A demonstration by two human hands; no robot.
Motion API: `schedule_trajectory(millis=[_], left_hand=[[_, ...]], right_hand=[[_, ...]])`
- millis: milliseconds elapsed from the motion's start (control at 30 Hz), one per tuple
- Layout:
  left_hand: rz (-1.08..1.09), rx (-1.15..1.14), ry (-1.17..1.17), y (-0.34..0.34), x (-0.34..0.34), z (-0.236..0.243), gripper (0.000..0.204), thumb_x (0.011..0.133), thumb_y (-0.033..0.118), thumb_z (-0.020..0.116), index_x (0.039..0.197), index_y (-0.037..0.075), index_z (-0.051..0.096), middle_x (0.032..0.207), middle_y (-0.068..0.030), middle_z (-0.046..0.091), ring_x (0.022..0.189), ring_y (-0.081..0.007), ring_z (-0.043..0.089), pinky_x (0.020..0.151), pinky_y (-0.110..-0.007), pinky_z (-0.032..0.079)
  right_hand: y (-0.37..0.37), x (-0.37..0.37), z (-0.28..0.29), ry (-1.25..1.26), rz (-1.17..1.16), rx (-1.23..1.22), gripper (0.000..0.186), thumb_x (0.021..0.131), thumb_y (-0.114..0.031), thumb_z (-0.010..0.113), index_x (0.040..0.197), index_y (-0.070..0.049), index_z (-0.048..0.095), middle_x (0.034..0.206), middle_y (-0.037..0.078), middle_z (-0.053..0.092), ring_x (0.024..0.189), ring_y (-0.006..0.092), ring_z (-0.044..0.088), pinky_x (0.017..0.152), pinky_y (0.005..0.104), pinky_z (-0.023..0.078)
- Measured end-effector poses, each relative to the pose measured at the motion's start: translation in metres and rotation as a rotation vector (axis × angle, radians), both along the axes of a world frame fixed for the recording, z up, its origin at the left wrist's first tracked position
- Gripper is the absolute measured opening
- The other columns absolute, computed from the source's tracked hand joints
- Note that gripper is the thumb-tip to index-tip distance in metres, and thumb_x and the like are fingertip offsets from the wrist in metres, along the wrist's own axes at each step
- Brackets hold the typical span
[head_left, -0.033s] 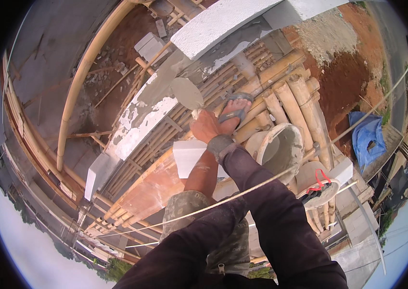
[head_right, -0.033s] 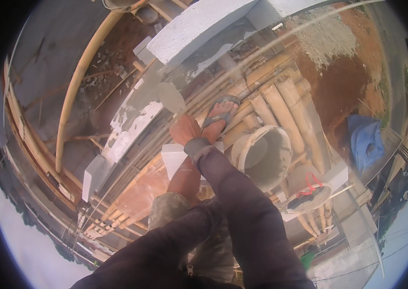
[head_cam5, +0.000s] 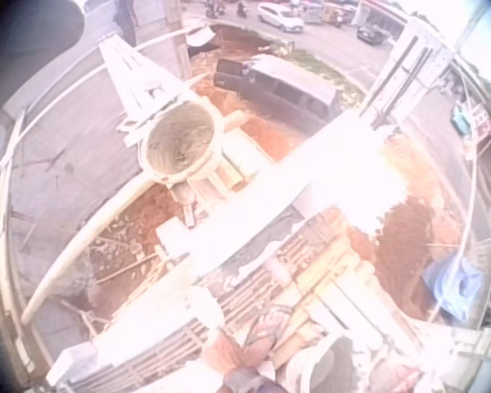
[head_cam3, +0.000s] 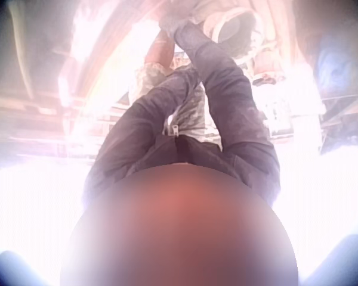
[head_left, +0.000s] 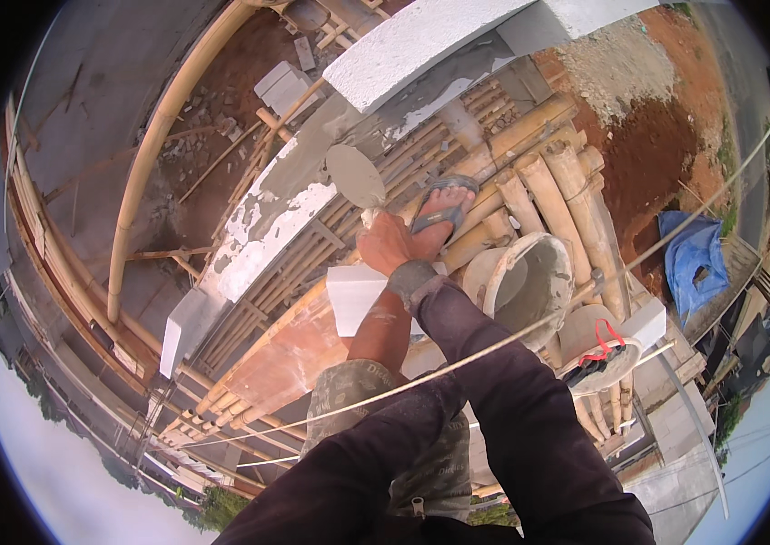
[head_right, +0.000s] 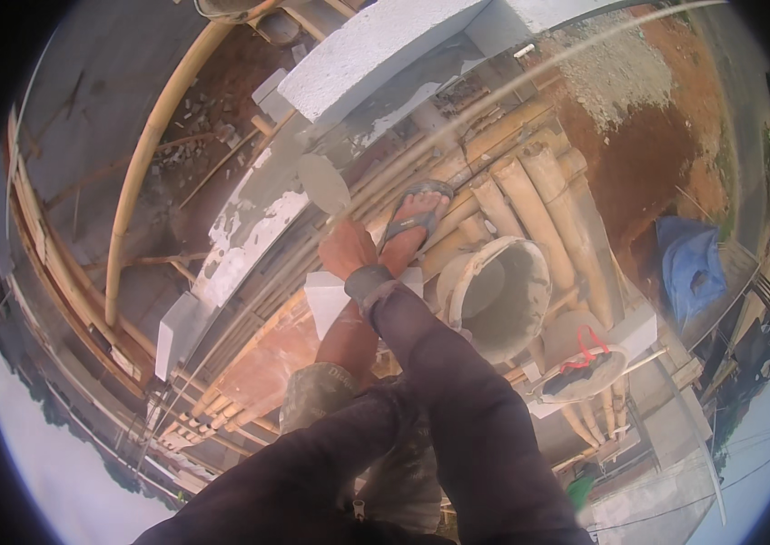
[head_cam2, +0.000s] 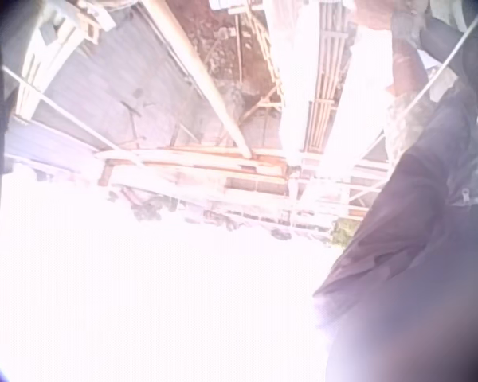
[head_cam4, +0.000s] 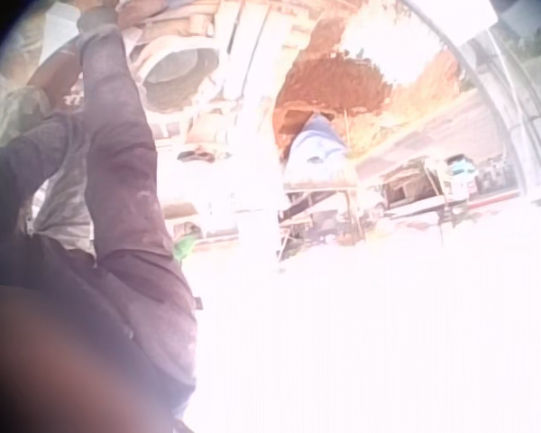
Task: The person scoops cement from a bucket with a trowel and spreads it onto a bamboo scaffold. They place white blocks onto the wet cement, tap them into position with a hammer, and repeat the process to build a wall section.
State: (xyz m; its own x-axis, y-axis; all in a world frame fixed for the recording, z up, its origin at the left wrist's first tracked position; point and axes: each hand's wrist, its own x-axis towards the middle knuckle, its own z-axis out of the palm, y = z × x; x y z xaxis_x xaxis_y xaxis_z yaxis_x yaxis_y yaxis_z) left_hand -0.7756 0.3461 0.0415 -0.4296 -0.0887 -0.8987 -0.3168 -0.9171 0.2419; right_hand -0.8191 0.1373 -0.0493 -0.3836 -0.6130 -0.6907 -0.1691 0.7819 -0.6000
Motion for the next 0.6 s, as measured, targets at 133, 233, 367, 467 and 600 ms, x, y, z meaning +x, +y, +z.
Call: schedule_trajectory(millis=[133, 233, 367, 467, 600], left_hand=[[0.014, -0.001, -0.011, 0.000, 0.011, 0.001, 0.052, 0.088, 0.010, 0.070, 0.136, 0.000, 0.052, 0.113, -0.0122, 0.065, 0.099, -0.0201, 0.063, 0.087, -0.034, 0.051], [0.017, -0.007, 0.000, 0.000, 0.014, -0.003, 0.052, 0.088, 0.010, 0.070, 0.136, 0.001, 0.052, 0.113, -0.0123, 0.065, 0.099, -0.0202, 0.063, 0.087, -0.034, 0.051], [0.027, -0.011, -0.002, 0.001, 0.013, -0.005, 0.052, 0.088, 0.010, 0.071, 0.136, 0.001, 0.052, 0.113, -0.0124, 0.066, 0.100, -0.0202, 0.063, 0.087, -0.034, 0.051], [0.032, -0.007, 0.011, 0.005, 0.008, -0.005, 0.053, 0.088, 0.010, 0.071, 0.136, 0.001, 0.052, 0.114, -0.0125, 0.066, 0.100, -0.0203, 0.063, 0.088, -0.034, 0.051], [0.042, 0.000, 0.027, 0.008, -0.002, -0.006, 0.053, 0.088, 0.011, 0.071, 0.137, 0.001, 0.052, 0.114, -0.0126, 0.066, 0.100, -0.0203, 0.063, 0.088, -0.034, 0.051]], right_hand=[[-0.008, 0.008, 0.006, 0.023, -0.157, 0.082, 0.030, 0.084, -0.018, 0.060, 0.102, 0.006, 0.065, 0.100, 0.035, 0.067, 0.100, 0.0488, 0.066, 0.090, 0.0542, 0.052], [-0.026, -0.002, 0.003, 0.007, -0.003, 0.046, 0.032, 0.086, -0.017, 0.059, 0.109, 0.006, 0.064, 0.103, 0.035, 0.068, 0.102, 0.0485, 0.066, 0.090, 0.0544, 0.052], [-0.034, 0.005, 0.016, -0.064, -0.036, 0.072, 0.034, 0.087, -0.016, 0.062, 0.108, 0.010, 0.061, 0.104, 0.036, 0.066, 0.101, 0.0501, 0.065, 0.090, 0.0535, 0.052], [-0.035, 0.004, 0.020, 0.046, -0.174, 0.035, 0.034, 0.087, -0.016, 0.062, 0.110, 0.010, 0.060, 0.104, 0.034, 0.067, 0.101, 0.0493, 0.066, 0.088, 0.0544, 0.052], [-0.031, -0.011, 0.015, 0.040, 0.011, 0.009, 0.031, 0.086, -0.017, 0.061, 0.105, 0.007, 0.066, 0.104, 0.033, 0.069, 0.102, 0.0493, 0.066, 0.089, 0.0533, 0.052]])
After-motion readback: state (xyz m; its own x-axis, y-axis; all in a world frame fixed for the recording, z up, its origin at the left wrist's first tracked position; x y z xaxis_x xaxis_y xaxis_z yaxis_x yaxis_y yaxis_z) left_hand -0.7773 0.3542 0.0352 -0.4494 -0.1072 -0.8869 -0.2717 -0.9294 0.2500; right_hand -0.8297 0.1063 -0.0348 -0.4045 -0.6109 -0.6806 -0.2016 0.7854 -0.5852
